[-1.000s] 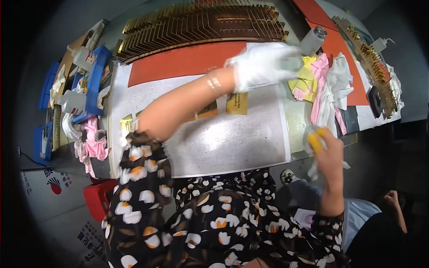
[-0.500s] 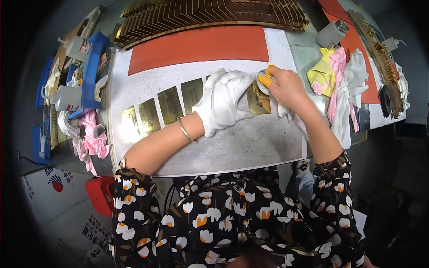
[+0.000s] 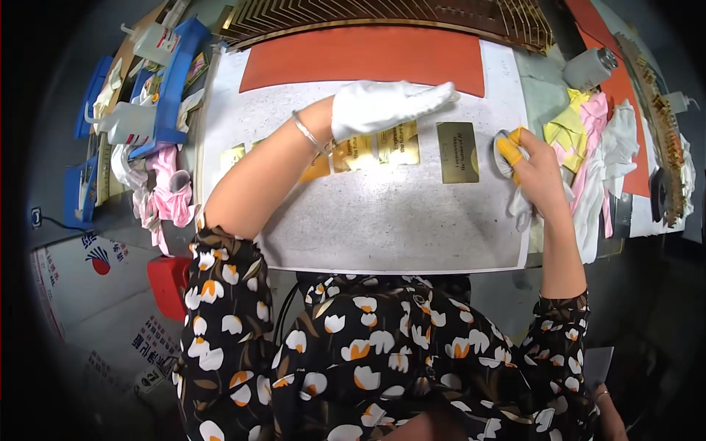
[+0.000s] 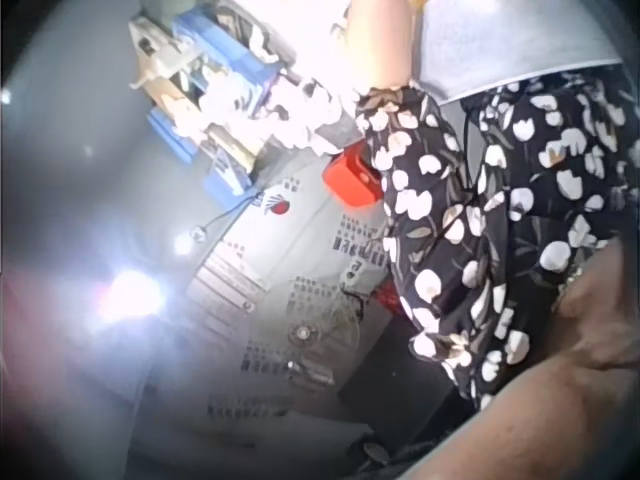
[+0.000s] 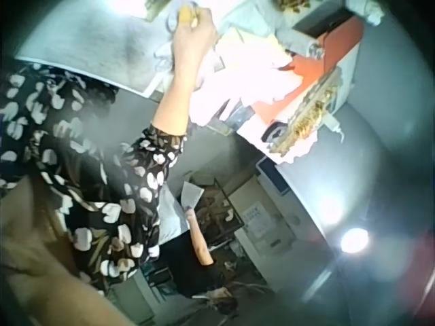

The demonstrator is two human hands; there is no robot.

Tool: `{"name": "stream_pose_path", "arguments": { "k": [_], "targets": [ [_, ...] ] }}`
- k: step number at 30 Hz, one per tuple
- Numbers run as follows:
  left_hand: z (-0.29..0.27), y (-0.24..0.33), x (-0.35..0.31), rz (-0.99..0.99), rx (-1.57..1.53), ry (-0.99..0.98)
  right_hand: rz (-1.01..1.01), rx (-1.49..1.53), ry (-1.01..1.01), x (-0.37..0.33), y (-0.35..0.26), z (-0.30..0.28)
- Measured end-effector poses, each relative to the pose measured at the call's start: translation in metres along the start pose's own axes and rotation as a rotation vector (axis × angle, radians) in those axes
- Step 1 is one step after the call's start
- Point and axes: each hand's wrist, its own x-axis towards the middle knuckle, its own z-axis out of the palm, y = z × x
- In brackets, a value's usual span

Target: The person cleans several small rectangular metal plates on a workbench. They apply liquid from a bottle onto a yellow sponge and wipe each plate individually, then place the cleaned plates into a stack. The process is repeated for multiple plates throughout the video.

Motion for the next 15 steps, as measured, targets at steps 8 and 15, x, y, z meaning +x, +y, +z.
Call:
{"name": "stream_pose_path", "arguments": {
  "k": [8, 15],
  "targets": [
    [-0.018, -0.013, -0.019, -0.182, 0.037, 0.005, 0.032, 0.118, 0.033, -0.013, 0.01, 0.001],
    [-0.038, -0.01, -0.069, -0.235, 0.086, 0.104, 0.057, 0.101, 0.052, -0.012, 0.018, 0.008]
  ]
}}
